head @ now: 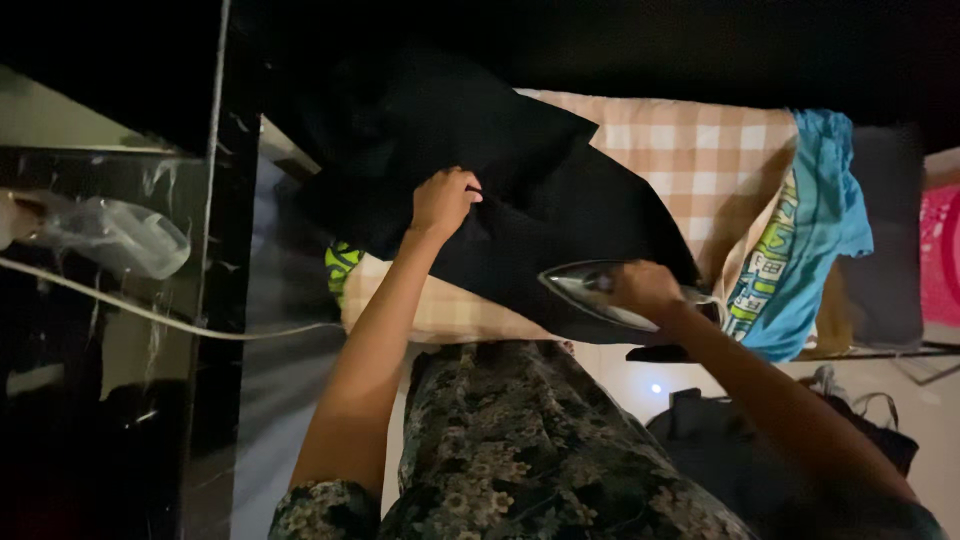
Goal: The person irons a black garment on a checkered ironing board, using a spray bottle to apply water and an electric iron to smooth the fabric. They repeatedly adjust the garment, iron different sections, and finally fold the item before placing it aside.
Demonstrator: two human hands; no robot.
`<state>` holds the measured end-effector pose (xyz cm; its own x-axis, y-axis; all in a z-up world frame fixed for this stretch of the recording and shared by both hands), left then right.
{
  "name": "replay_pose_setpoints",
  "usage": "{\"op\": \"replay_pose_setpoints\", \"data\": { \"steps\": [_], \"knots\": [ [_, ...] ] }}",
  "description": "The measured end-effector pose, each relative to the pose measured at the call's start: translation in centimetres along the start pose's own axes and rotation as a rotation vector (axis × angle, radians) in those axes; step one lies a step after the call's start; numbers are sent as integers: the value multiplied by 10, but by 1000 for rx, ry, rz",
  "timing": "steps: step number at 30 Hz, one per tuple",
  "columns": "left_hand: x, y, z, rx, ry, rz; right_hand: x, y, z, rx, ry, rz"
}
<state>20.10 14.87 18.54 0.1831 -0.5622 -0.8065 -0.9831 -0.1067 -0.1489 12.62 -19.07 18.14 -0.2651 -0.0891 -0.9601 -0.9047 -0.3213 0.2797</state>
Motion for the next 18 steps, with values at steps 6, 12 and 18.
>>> {"op": "replay_pose_setpoints", "data": {
  "steps": [6, 12, 18],
  "knots": [
    [14, 13, 6, -41, 19, 103, -3, 20, -93, 238, -245, -79],
    [44, 41, 15, -84, -94, 294, 2, 105, -286, 834, -1033, -630],
    [60, 66, 0, -173, -334, 313, -30, 211, -425, 667, -1297, -976]
  ]
}}
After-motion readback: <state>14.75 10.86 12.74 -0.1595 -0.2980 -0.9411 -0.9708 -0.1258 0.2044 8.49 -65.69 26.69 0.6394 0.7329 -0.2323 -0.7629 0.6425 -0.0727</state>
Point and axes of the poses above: each hand's wrist, its own y-axis away from the middle knuckle, its own x-axis out of the palm, z = x × y, the point moved 6 cm from there along -y, towards the middle knuckle, and after that the axes turned 15 degrees about -z, right-handed, at the moved point
